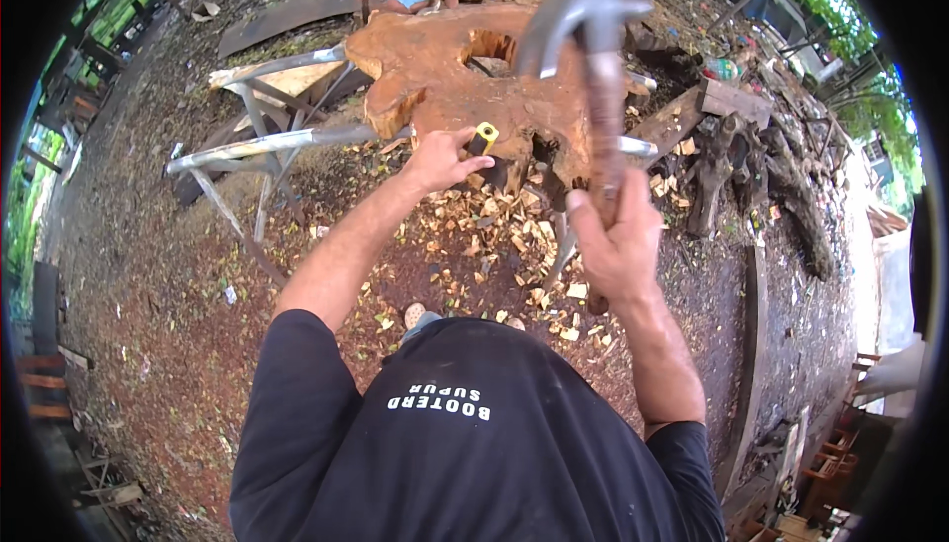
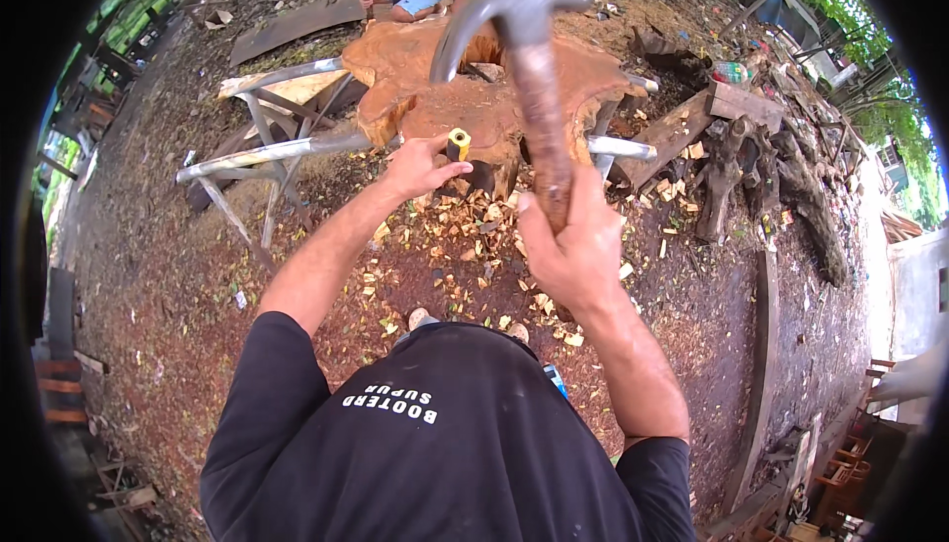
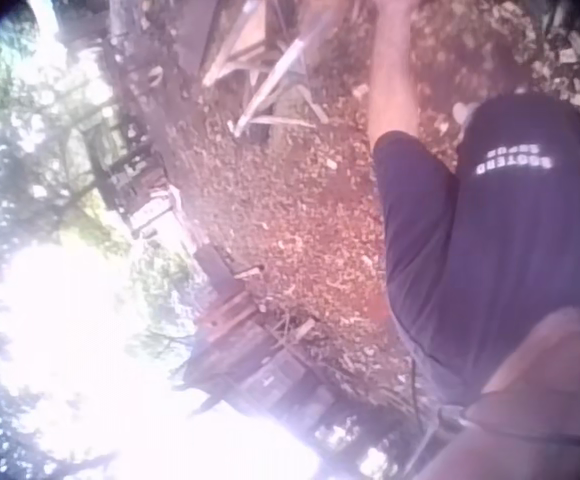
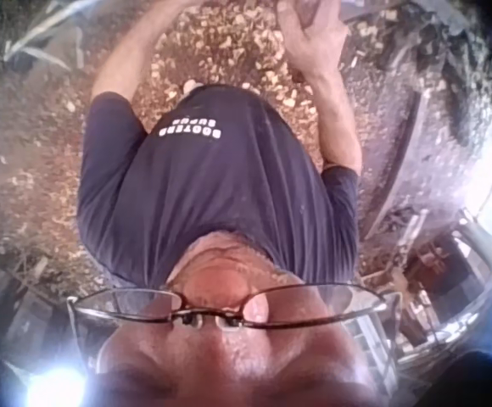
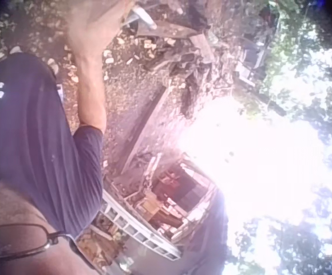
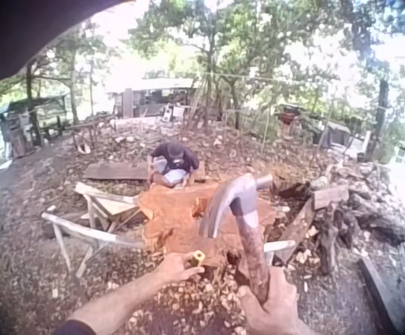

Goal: The person uses a hammer to strike a chisel, removing chips from a large wood slab resting on sawhorses. They move around the wood, striking at various points to shape the surface and edges.

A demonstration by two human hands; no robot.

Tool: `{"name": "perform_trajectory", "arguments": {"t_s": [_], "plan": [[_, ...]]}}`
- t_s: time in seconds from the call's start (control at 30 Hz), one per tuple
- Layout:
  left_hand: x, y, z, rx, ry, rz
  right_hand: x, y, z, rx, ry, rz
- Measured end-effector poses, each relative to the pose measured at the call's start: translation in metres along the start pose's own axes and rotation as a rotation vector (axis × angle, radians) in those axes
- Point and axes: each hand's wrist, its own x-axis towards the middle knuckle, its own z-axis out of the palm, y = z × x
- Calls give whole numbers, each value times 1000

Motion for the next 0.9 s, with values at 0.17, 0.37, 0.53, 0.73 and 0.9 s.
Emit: {"name": "perform_trajectory", "arguments": {"t_s": [0.17,0.37,0.53,0.73,0.9], "plan": [[4,2,0,-108,4,50,-10,13,25,26,77,-180],[1,-12,26,-92,17,97,-9,66,61,-328,-343,187],[3,-12,16,-49,-21,13,-1,11,23,-42,-104,118],[7,-10,18,-64,-44,-14,-7,58,59,-214,-164,61],[-1,11,34,-19,-196,47,-24,104,67,-237,-310,247]]}}
